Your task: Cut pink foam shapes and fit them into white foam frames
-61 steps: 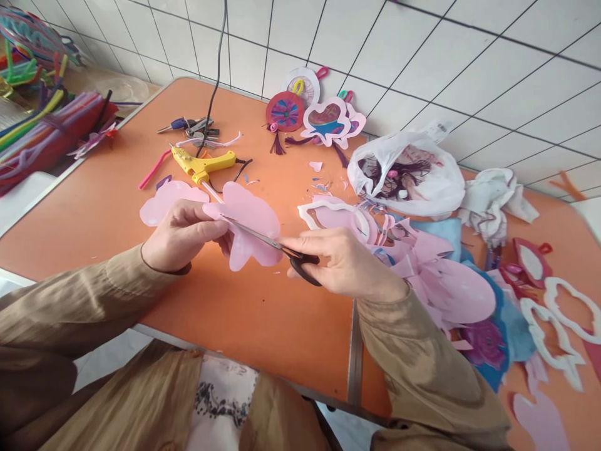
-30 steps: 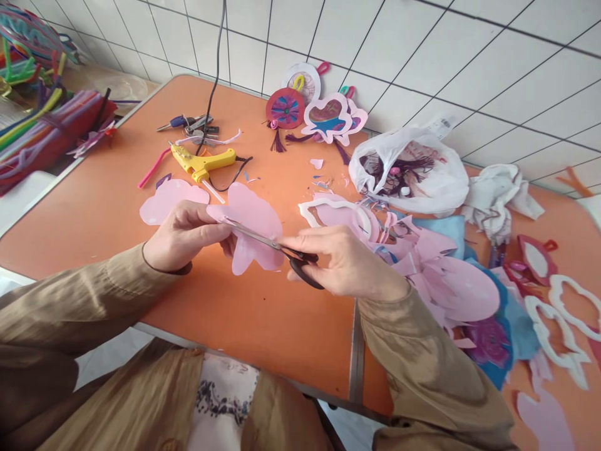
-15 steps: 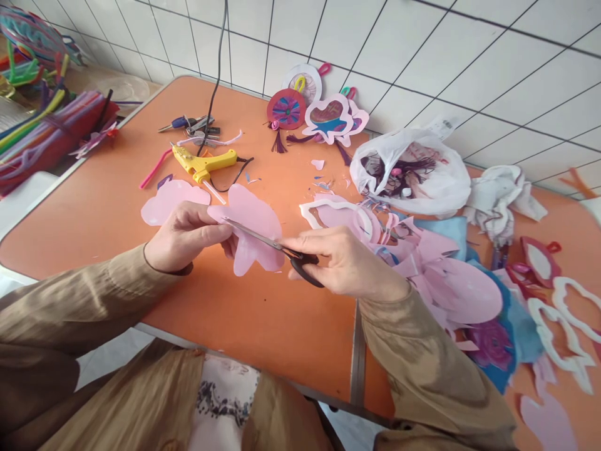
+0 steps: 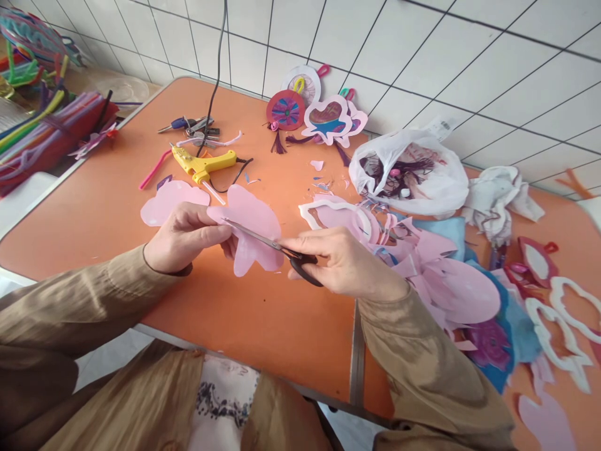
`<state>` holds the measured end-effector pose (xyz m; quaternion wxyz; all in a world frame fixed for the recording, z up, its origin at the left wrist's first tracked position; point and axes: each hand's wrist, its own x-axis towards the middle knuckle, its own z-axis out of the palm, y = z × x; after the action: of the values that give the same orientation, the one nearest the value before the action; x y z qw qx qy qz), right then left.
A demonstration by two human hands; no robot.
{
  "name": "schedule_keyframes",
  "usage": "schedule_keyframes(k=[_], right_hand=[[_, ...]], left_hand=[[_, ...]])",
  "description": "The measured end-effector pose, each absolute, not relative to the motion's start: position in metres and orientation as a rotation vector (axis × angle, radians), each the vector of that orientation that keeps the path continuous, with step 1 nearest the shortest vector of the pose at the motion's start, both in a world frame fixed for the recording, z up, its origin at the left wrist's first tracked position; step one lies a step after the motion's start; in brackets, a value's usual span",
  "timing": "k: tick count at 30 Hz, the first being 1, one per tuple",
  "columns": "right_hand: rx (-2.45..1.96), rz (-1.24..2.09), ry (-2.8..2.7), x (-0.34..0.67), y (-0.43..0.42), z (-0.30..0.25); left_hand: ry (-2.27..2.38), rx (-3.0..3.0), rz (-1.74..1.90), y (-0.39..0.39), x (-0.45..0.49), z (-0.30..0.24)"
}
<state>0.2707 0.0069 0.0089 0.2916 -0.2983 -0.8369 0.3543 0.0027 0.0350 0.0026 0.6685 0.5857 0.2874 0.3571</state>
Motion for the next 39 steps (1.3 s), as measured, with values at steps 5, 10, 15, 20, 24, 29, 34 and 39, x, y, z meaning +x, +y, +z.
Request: schedule_keyframes(k=[5,10,15,20,24,29,34,39], right_hand=[[-0.816,0.953,-2.219,0.271,0.006,0.009],[-0.901,1.039,-2.219,0.274,0.004,0.011],[-1.024,1.045,-2.271,0.29,0.002,0.015],[-1.158,1.267,-2.042,0.313,0.004,0.019],[-1.351,1.239,-1.698,0.304,0.012,0.015],[-1.302,1.271,-1.404,0.271,0.023,-0.003],[-1.189,1.264,-1.198,0.25,0.023,-0.013],[-1.168,1.144,-1.185,0.241,0.018,-0.009]], left_hand=[[0.652,1.322,0.803,0.035,0.002,0.003],[0.639,1.322,0.801,0.035,0.003,0.003],[0.686,1.327,0.829,0.038,0.002,0.002],[0.732,1.262,0.937,0.039,0.003,-0.004],[0.746,1.184,1.017,0.038,0.004,-0.01],[0.644,1.115,0.985,0.037,0.007,-0.013],[0.613,1.093,0.902,0.037,0.009,-0.012],[0.615,1.124,0.852,0.037,0.013,-0.014]])
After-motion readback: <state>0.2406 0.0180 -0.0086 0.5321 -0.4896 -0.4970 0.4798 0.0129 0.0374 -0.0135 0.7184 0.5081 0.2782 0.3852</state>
